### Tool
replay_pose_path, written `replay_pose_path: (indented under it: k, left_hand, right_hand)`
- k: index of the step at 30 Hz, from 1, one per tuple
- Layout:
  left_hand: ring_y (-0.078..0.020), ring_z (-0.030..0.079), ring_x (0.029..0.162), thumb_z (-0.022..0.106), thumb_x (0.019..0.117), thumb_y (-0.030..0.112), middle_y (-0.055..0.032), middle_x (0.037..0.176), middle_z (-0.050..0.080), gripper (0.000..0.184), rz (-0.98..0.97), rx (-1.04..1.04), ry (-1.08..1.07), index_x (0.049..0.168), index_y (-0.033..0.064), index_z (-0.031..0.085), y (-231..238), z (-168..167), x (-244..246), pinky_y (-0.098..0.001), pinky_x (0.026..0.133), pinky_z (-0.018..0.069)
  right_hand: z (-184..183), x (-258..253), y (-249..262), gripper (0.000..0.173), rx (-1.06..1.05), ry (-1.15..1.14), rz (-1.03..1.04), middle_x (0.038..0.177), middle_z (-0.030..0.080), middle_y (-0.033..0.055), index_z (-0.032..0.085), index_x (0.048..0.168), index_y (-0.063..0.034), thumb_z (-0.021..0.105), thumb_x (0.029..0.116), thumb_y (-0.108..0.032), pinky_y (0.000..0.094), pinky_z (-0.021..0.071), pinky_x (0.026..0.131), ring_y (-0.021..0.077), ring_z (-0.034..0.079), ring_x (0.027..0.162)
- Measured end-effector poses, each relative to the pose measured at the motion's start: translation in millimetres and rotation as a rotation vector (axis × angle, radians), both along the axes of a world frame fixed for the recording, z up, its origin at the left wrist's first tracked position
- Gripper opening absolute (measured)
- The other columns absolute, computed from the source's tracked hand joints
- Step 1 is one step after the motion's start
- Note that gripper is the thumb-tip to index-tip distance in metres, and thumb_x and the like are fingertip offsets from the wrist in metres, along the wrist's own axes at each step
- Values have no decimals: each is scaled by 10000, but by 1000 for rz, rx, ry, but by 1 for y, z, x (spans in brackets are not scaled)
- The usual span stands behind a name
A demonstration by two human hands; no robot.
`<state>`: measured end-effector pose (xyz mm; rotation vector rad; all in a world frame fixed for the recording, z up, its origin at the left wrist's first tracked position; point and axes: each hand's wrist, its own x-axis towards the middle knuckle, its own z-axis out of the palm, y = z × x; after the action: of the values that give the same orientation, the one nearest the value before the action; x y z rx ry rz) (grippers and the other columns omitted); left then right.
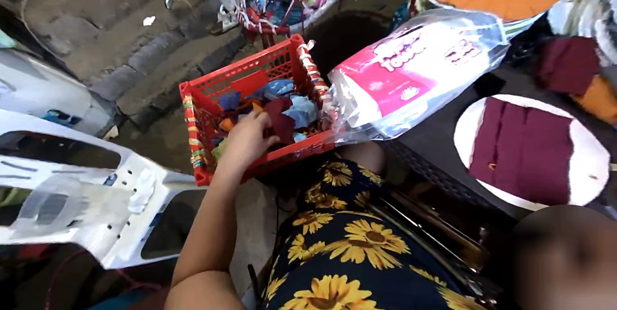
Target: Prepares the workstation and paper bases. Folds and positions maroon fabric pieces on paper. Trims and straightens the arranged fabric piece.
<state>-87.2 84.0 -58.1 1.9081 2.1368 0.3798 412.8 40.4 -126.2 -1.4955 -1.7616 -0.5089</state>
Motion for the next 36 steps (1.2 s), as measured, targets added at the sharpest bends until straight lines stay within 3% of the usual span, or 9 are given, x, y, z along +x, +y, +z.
replay_pose_path:
  k: [2, 5, 9, 19, 24, 28, 32, 33, 36]
  left_hand:
    - [-437, 652, 1040, 813, 877, 169, -240, 1130, 648, 306, 5, -9, 19, 1092, 1, 673, 3, -5, 4, -643, 882, 527]
    - [-443, 651, 1060, 709, 962, 147, -238, 1136, 658, 191, 12, -64, 25, 1086, 3, 692, 10, 2, 7, -664, 896, 504]
    - [-472, 634, 1127, 598, 1031, 167, -271, 1189, 664, 231, 27, -37, 59, 1128, 0, 725, 9, 8, 8, -676, 951, 466]
    - [-501, 645, 992, 617, 938, 9, -339, 1070, 647, 146, 92, 341, -34, 947, -115, 694, 2, 7, 5, -653, 867, 492]
    - [-463, 667, 1037, 645, 980, 78, -295, 1084, 692, 178, -16, 70, -140, 1037, -68, 729, 5, 13, -1, -671, 927, 480]
    - [-475, 661, 968, 599, 1003, 134, -320, 1040, 676, 252, 96, 252, -218, 1046, -94, 696, 5, 15, -13, -683, 869, 481]
    - [-272, 631, 919, 570, 1007, 184, -231, 1012, 671, 291, 169, 378, -351, 1059, -83, 672, 2, 24, -17, -496, 846, 499]
    - [-275, 633, 926, 576, 999, 174, -235, 1014, 672, 282, 156, 388, -343, 1047, -86, 676, 1, 25, -17, -493, 850, 500]
    - [-495, 653, 1005, 620, 984, 112, -340, 1051, 671, 240, 37, 246, -188, 1033, -108, 702, -1, 30, -13, -687, 900, 475]
  right_hand:
    - [2, -2, -2, 360, 26, -44, 14, 1132, 662, 355, 659, 1126, 117, 462, 1056, -176, 476, 424, 1082, 492, 607, 1176]
    - [2, -6, -3, 361, 66, -73, 6, 1111, 674, 335, 663, 1114, 84, 458, 1057, -208, 484, 431, 1051, 495, 611, 1151]
    - [3, -18, -2, 384, 74, -31, -25, 1088, 700, 308, 688, 1086, 73, 432, 1050, -209, 493, 463, 1005, 489, 638, 1108]
    - [-2, -20, 0, 385, 83, -5, -10, 1104, 718, 248, 702, 1083, 24, 434, 1045, -250, 445, 488, 981, 428, 652, 1112]
    - [-5, -21, -2, 400, 100, 17, 1, 1119, 712, 232, 706, 1092, -10, 438, 1037, -301, 425, 472, 1008, 403, 637, 1137]
    - [-8, -18, -5, 434, 91, 69, 38, 1154, 695, 216, 683, 1135, -37, 398, 1069, -356, 396, 445, 1056, 361, 609, 1198]
    - [-6, -17, -6, 468, 83, 132, 68, 1178, 683, 219, 674, 1149, -33, 378, 1087, -390, 385, 425, 1086, 344, 590, 1235]
    - [-6, -17, -7, 473, 78, 143, 76, 1181, 683, 219, 675, 1153, -30, 378, 1087, -392, 387, 425, 1088, 341, 589, 1240]
    - [-5, -17, -9, 472, 69, 153, 85, 1171, 684, 233, 682, 1140, -25, 378, 1081, -381, 409, 434, 1076, 352, 595, 1233]
